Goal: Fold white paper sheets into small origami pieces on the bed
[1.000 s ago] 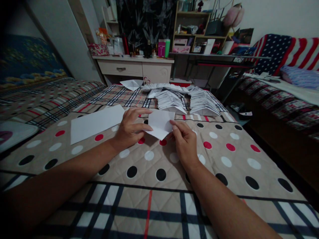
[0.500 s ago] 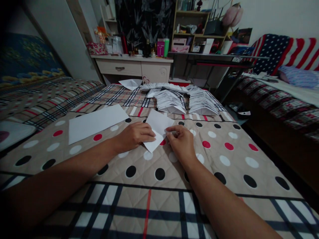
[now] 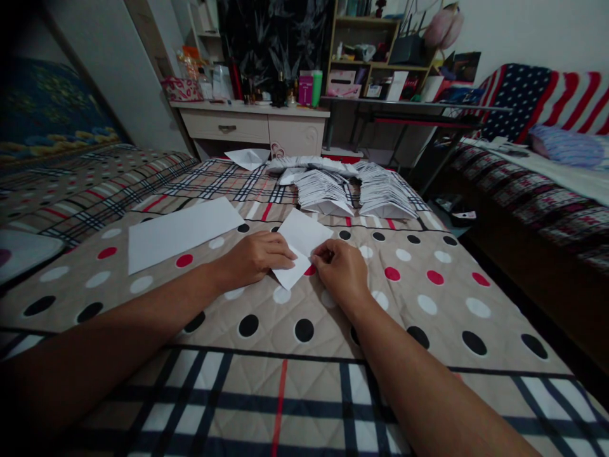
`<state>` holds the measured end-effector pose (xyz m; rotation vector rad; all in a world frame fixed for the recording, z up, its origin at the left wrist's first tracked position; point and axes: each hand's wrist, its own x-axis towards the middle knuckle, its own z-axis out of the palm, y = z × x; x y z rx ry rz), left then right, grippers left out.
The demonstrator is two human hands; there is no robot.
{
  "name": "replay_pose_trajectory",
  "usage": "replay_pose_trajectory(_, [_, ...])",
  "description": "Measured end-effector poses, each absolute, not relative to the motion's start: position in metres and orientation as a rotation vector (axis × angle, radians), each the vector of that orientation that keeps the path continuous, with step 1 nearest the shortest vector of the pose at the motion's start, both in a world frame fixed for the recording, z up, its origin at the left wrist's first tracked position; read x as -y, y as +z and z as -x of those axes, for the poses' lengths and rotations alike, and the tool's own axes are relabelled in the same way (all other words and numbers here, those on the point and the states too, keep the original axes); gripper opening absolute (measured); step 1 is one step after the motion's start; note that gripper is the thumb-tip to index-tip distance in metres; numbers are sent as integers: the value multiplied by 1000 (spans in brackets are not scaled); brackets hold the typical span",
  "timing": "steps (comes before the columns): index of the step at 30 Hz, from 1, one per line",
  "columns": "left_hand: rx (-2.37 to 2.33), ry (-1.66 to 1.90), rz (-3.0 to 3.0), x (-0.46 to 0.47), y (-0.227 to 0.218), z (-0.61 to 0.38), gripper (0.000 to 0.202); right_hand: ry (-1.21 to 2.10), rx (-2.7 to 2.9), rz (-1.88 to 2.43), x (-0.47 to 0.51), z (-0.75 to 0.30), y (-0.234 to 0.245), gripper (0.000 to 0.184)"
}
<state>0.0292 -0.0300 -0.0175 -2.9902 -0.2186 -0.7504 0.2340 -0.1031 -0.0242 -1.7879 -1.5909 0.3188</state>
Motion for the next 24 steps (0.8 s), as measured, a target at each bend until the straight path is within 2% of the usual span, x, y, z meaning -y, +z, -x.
replay_pose_trajectory(6, [327, -575, 2960, 48, -9, -32, 22, 373, 1632, 1844, 97, -238, -20, 8])
replay_pose_trajectory(11, [346, -630, 3030, 47, -12, -34, 16, 468, 1622, 1833, 94, -243, -21, 11])
replay_pose_trajectory(17, [581, -754, 3182, 42, -16, -32, 11, 442, 1626, 1873, 95, -242, -18, 9])
replay_pose_trajectory(24, [689, -671, 3106, 41, -11, -28, 14, 453, 1624, 1889, 96, -241, -17, 10])
